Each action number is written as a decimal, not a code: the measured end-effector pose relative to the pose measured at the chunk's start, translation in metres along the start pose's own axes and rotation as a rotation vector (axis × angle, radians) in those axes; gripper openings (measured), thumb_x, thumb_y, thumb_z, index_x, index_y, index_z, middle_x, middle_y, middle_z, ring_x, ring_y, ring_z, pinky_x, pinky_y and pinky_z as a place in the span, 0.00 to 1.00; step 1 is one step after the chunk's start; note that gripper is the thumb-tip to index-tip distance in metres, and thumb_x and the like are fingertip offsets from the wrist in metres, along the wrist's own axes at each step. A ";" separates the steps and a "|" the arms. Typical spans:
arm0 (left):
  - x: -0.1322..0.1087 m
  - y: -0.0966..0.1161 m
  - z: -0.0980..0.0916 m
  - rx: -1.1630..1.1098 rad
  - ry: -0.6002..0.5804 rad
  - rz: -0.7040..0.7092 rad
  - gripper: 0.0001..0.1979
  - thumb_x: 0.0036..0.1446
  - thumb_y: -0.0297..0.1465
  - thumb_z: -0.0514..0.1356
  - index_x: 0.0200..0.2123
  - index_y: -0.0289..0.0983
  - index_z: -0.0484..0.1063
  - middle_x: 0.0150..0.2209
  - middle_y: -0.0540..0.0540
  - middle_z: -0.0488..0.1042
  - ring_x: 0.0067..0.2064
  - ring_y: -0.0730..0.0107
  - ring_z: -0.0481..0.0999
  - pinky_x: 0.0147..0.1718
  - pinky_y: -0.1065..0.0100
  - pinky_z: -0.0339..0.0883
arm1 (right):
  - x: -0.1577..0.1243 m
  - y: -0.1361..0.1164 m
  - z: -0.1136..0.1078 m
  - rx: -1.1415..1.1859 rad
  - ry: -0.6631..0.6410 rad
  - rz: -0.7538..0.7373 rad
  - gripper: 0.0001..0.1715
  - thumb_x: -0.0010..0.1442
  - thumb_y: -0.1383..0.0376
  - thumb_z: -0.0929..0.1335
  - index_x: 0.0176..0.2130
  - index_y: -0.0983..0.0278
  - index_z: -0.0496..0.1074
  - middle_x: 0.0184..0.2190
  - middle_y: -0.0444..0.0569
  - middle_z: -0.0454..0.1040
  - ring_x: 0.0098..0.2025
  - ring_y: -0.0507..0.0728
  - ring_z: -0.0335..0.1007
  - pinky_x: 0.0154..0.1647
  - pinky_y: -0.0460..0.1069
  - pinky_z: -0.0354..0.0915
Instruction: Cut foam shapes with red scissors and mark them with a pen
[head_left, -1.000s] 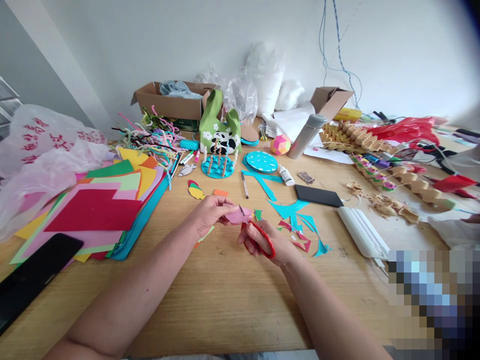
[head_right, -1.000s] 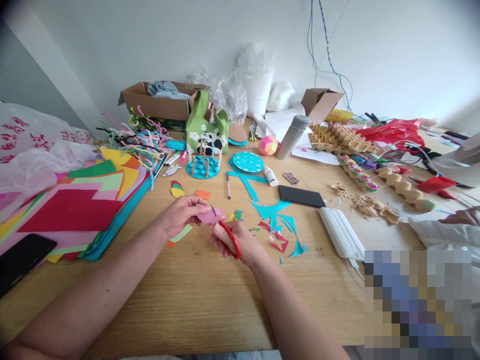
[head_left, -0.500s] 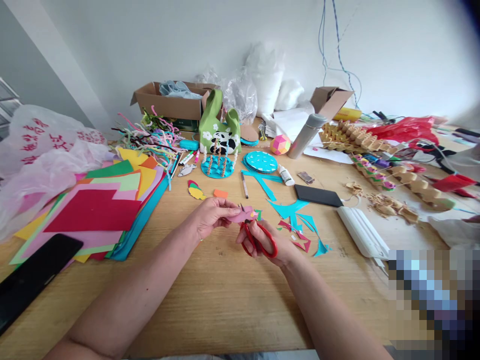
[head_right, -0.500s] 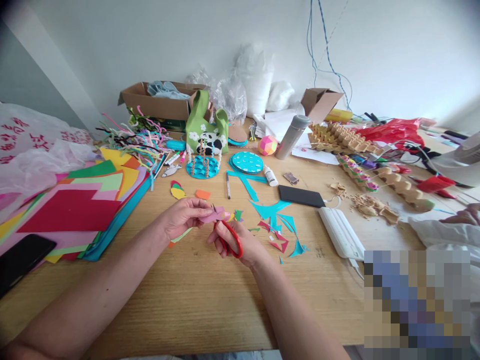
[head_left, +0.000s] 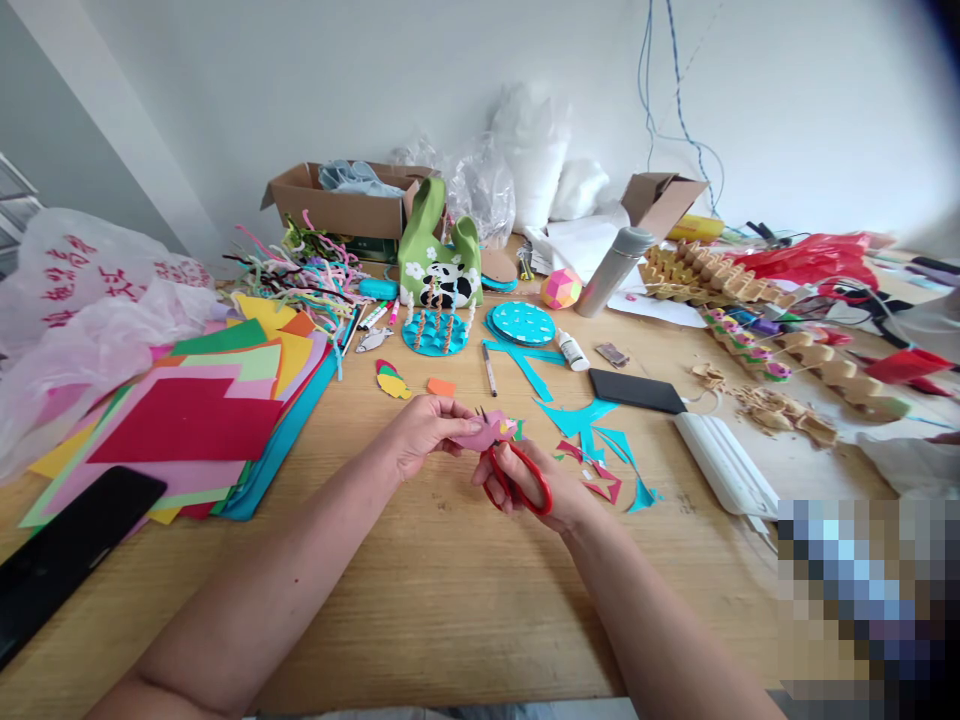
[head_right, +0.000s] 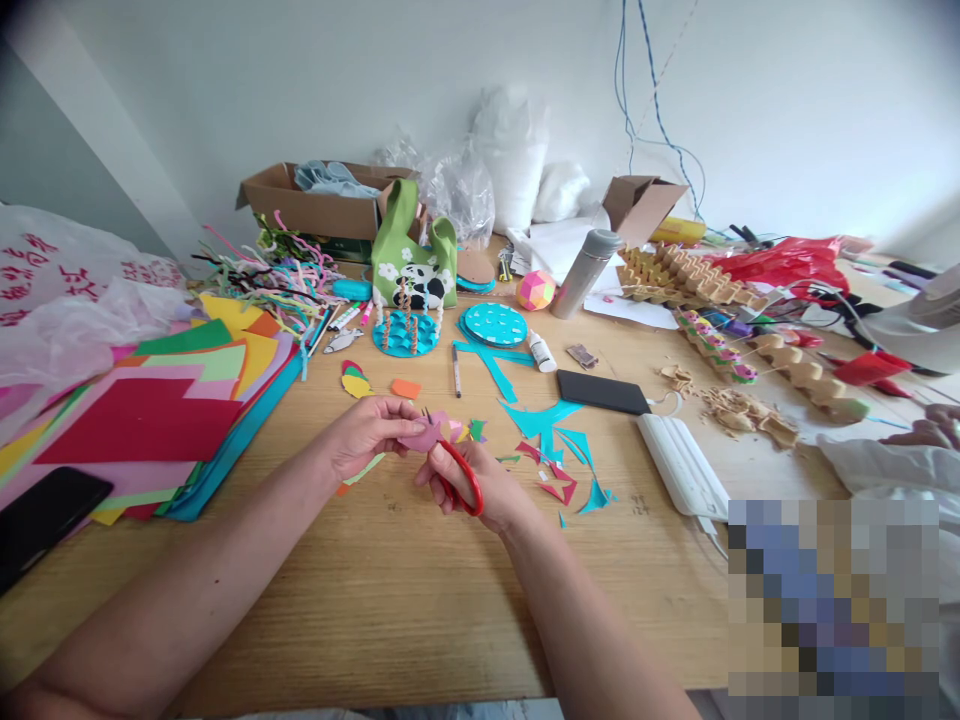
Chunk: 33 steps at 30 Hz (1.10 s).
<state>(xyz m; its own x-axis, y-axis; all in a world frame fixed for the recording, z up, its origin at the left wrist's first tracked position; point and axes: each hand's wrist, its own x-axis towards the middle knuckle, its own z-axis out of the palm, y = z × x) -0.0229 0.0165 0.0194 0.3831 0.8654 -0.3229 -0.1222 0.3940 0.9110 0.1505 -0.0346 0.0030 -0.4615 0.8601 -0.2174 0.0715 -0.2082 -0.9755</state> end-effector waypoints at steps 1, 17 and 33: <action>0.000 0.000 0.000 0.002 -0.002 0.000 0.14 0.33 0.32 0.72 0.24 0.32 0.74 0.24 0.49 0.72 0.26 0.76 0.69 0.24 0.73 0.59 | 0.000 -0.001 0.000 -0.007 0.003 -0.001 0.40 0.50 0.34 0.63 0.28 0.69 0.71 0.15 0.43 0.65 0.16 0.47 0.57 0.17 0.44 0.51; 0.000 -0.001 -0.001 0.030 -0.034 0.000 0.12 0.35 0.32 0.70 0.23 0.32 0.74 0.23 0.49 0.71 0.25 0.77 0.67 0.24 0.72 0.57 | -0.001 -0.003 0.001 -0.088 0.058 0.011 0.39 0.50 0.33 0.63 0.26 0.68 0.70 0.14 0.42 0.63 0.15 0.47 0.56 0.16 0.44 0.51; 0.000 -0.001 -0.001 -0.018 -0.017 -0.012 0.13 0.34 0.33 0.70 0.24 0.32 0.74 0.25 0.48 0.73 0.26 0.76 0.69 0.23 0.74 0.59 | -0.001 -0.001 0.000 -0.122 0.043 -0.030 0.37 0.54 0.36 0.62 0.27 0.67 0.70 0.13 0.41 0.62 0.14 0.47 0.55 0.16 0.44 0.48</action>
<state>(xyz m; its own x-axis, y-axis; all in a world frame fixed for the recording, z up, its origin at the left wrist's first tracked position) -0.0235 0.0163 0.0186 0.4003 0.8554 -0.3287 -0.1343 0.4096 0.9023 0.1511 -0.0346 0.0043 -0.4266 0.8850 -0.1864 0.1661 -0.1260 -0.9780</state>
